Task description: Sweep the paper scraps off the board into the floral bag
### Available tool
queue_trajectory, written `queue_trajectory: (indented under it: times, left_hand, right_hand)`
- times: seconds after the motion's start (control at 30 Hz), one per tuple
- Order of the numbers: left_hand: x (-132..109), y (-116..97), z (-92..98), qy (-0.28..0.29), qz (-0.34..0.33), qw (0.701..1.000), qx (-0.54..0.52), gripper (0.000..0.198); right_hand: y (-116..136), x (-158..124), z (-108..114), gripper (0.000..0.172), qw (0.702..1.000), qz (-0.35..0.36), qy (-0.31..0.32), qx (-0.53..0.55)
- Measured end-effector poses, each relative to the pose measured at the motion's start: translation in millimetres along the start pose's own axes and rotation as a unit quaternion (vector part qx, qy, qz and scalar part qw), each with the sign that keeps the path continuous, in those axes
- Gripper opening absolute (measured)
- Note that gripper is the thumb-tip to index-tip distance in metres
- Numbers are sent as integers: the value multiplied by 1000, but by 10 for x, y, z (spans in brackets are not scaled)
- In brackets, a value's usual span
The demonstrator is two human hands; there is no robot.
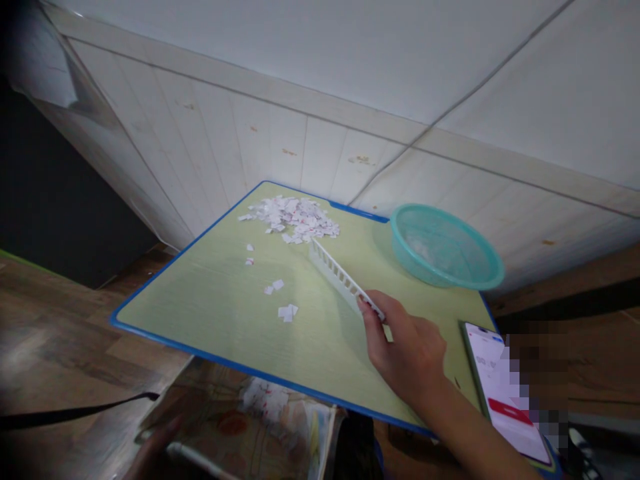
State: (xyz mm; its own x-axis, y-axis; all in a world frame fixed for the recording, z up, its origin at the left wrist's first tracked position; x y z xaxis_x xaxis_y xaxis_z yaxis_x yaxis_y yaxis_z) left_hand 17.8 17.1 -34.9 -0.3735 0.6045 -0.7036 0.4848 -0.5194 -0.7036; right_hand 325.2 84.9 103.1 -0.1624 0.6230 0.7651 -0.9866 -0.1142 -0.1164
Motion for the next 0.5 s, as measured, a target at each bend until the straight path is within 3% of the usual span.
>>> queue_trajectory:
  times: [0.23,0.37,0.5]
  left_hand:
    - [-71,-2,-30,15,53,998,-21,48]
    - [-51,8,29,26,75,997,-21,40]
    - [39,61,140,44,98,994,-23,35]
  right_hand:
    - [303,8,265,12,987,96,7,127]
    - [320,-139,328,17,979,104,28,171]
    - [253,-298,292,24,983,109,31,143]
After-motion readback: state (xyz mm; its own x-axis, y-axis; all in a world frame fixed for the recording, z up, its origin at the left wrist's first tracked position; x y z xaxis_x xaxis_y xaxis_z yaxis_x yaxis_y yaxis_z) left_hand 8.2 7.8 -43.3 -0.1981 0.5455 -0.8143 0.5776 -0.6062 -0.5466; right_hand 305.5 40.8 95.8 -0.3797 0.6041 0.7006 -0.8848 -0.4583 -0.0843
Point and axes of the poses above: each hand's wrist, its own x-axis towards the middle knuckle, its own z-axis out of the back of the hand, y = z × x, the point moved 1 cm from there along x, towards the middle knuckle, and after that the axes turned 4 degrees about x, right-handed, at the moved point
